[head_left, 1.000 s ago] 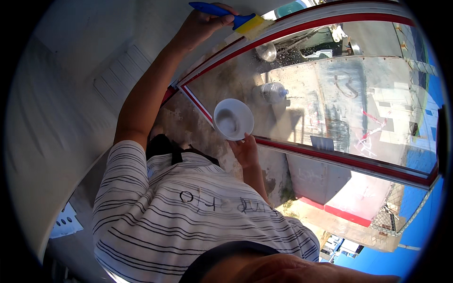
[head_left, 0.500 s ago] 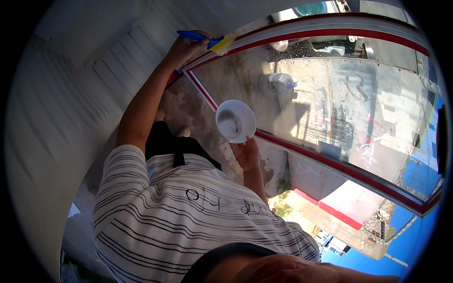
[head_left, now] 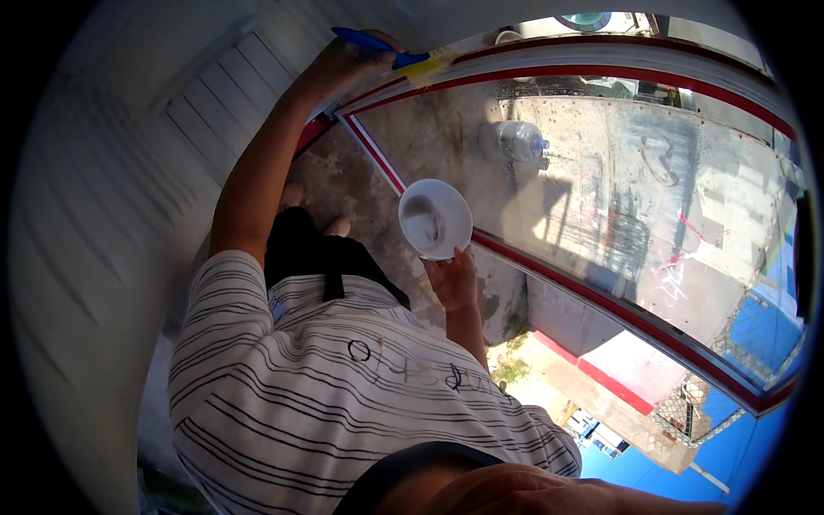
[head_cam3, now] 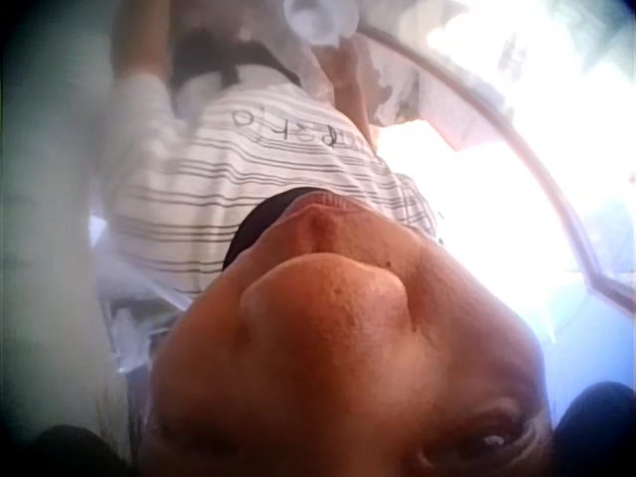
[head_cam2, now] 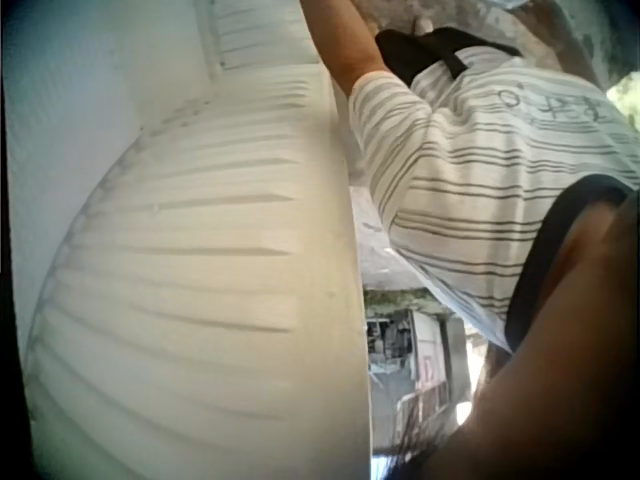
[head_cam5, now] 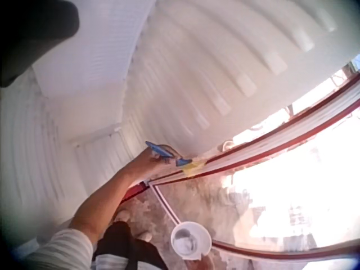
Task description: The person applies a liquid from a bowl to the rubber seal and interior frame of an open refrigerator door using a paintbrush.
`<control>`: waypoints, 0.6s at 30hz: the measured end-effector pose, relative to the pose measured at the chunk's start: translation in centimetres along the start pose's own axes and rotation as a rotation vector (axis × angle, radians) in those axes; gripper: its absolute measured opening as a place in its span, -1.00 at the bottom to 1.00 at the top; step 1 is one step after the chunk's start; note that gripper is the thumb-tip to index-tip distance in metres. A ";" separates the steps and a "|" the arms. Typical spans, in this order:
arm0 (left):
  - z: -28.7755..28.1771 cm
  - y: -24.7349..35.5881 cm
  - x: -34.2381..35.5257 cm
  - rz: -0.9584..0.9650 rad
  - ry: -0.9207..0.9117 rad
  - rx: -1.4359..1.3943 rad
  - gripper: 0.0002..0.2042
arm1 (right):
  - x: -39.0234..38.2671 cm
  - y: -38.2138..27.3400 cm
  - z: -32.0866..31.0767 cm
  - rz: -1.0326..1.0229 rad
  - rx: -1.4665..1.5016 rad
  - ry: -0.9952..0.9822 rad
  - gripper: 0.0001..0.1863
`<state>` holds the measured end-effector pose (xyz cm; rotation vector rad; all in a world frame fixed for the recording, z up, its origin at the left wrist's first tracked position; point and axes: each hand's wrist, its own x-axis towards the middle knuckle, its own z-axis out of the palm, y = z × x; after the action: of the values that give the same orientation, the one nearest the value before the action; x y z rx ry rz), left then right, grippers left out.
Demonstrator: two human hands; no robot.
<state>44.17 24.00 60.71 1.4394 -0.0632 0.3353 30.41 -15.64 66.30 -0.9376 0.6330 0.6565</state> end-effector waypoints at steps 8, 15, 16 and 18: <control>0.6 3.6 2.7 0.153 -0.096 -0.153 -0.77 | 0.4 -0.5 0.7 -0.011 -0.007 -0.040 -0.45; -0.9 -0.2 1.0 -0.042 -0.077 -0.157 -0.75 | 1.0 -0.4 0.1 -0.004 -0.029 -0.009 -0.44; -0.6 2.3 1.9 -0.017 -0.096 -0.181 -0.74 | 0.9 -0.3 0.0 -0.004 -0.028 -0.008 -0.44; -0.1 5.6 4.2 0.082 -0.170 -0.268 -0.80 | 0.6 0.0 0.0 -0.011 -0.013 0.004 -0.44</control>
<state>46.69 25.40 67.07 1.1980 -0.2950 0.2596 30.86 -15.51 65.86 -0.9540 0.6268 0.6496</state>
